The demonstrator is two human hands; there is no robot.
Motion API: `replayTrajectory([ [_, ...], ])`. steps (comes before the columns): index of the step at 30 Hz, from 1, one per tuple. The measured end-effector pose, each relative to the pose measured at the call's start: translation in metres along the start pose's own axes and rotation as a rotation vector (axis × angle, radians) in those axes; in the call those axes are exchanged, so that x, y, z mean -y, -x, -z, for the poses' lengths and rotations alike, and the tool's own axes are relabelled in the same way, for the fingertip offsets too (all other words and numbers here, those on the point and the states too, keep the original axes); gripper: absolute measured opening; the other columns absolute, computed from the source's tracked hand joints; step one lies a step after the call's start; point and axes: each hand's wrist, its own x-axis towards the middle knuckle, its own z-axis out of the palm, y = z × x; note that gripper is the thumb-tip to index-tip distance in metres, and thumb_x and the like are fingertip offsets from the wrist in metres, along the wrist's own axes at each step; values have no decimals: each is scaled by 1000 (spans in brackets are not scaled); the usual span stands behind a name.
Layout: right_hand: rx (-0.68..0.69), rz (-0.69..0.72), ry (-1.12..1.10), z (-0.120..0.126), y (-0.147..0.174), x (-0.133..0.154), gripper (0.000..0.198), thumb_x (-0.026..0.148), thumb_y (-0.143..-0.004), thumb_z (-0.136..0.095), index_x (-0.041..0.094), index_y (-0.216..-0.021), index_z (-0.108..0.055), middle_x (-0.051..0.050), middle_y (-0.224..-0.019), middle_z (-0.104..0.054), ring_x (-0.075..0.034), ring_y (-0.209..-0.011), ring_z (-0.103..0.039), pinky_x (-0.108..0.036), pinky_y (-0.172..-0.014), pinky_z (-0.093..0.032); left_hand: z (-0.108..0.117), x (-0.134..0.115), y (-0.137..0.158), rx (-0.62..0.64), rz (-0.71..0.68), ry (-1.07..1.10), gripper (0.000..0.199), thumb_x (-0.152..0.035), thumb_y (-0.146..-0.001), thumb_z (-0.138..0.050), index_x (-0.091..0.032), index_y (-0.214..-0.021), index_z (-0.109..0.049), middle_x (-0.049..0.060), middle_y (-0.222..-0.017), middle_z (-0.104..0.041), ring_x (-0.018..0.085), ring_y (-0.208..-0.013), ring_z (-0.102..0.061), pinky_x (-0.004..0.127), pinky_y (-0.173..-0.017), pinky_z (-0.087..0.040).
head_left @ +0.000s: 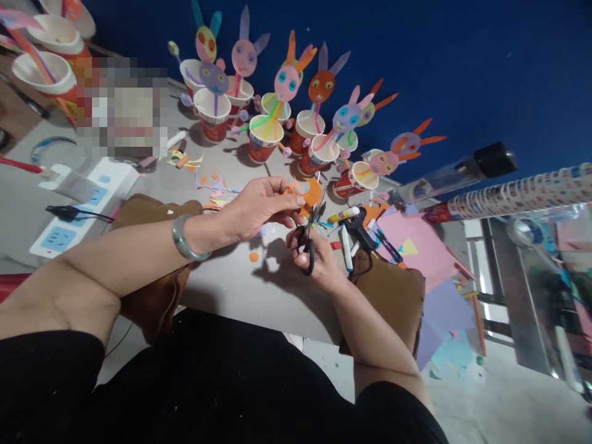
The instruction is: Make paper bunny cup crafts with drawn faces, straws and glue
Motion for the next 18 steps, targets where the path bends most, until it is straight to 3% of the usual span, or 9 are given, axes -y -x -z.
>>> replayTrajectory([
  [18,8,29,-38,-4,-2,-4,67,88,-73,-65,22,-76,-53,1,-70,-56,-15,-66,-48,-30,-62,-40,-1,0,1,0,44,20,22,-7,-86,-71,-15,-71,-57,-4,-62,-65,5,-53,-65,16,-56,-53],
])
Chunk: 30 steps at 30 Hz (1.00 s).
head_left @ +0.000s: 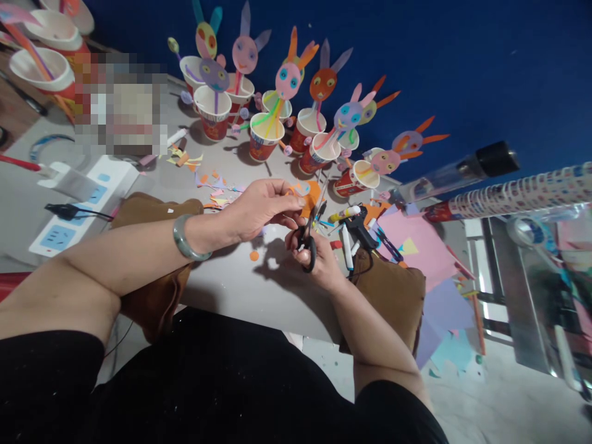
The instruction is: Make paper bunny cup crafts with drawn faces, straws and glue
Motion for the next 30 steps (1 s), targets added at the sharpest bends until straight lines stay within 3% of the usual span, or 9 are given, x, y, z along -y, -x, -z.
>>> replayTrajectory([
  [21,5,51,-23,0,-1,-2,63,84,-78,-65,22,-75,-53,1,-71,-57,-15,-66,-50,-31,-64,-40,-3,-2,1,-26,27,-20,23,-6,-87,-67,-15,-71,-56,-4,-62,-65,5,-54,-65,16,-56,-53],
  [30,19,-18,-18,1,-1,1,68,90,-72,-64,23,-74,-51,1,-67,-57,-15,-61,-50,-31,-60,-42,-1,0,2,-6,14,-1,21,-9,-86,-71,-16,-72,-56,-4,-63,-66,6,-55,-66,18,-58,-54],
])
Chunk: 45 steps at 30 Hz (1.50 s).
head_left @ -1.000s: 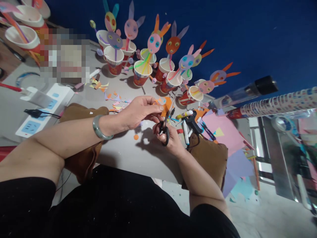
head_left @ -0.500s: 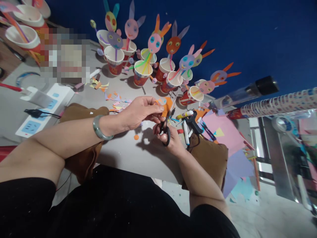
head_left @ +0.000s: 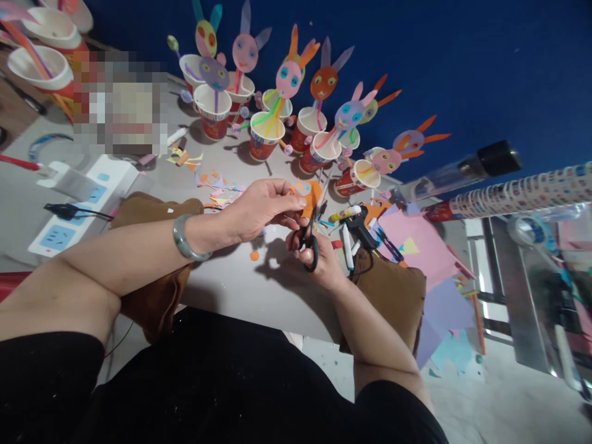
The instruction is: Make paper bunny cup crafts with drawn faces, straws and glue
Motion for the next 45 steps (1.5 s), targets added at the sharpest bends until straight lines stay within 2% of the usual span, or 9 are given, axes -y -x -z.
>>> replayTrajectory([
  [6,-13,10,-1,0,0,2,68,90,-72,-64,23,-73,-52,1,-65,-56,-14,-59,-49,-31,-59,-41,0,-1,0,7,-3,0,21,-9,-85,-72,-15,-73,-57,-3,-64,-66,7,-58,-68,18,-59,-55],
  [13,-22,20,12,1,0,1,68,89,-73,-64,23,-73,-52,2,-64,-55,-13,-60,-48,-30,-58,-40,-2,-3,1,-5,0,13,20,-4,-87,-65,-15,-72,-56,-4,-62,-66,6,-54,-66,17,-55,-52],
  [26,-22,-15,43,4,0,8,68,90,-71,-64,23,-71,-51,1,-65,-53,-13,-60,-46,-29,-55,-41,1,-2,-1,6,-22,-9,16,-10,-82,-71,-16,-75,-58,-3,-65,-67,7,-60,-69,17,-57,-53],
  [45,-8,-37,20,6,0,8,69,90,-69,-66,23,-69,-50,2,-62,-53,-12,-57,-44,-28,-53,-38,3,-3,-2,1,-77,-71,18,-13,-82,-71,-17,-73,-56,-4,-66,-65,8,-61,-68,20,-59,-53],
])
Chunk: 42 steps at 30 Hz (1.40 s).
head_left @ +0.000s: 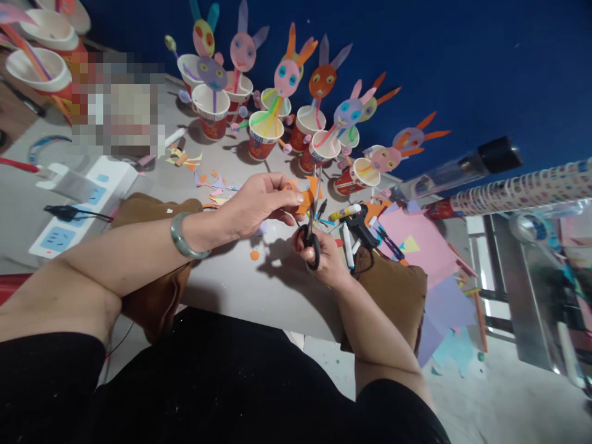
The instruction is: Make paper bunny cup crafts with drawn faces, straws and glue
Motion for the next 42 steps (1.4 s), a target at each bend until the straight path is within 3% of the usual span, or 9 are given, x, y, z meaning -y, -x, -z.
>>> replayTrajectory([
  [42,18,13,-5,5,-1,-6,65,83,-71,-72,22,-64,-51,2,-59,-55,-11,-55,-44,-27,-54,-36,1,-3,0,-31,-116,-79,22,-13,-80,-68,-20,-78,-47,-7,-68,-62,6,-60,-67,16,-54,-51],
])
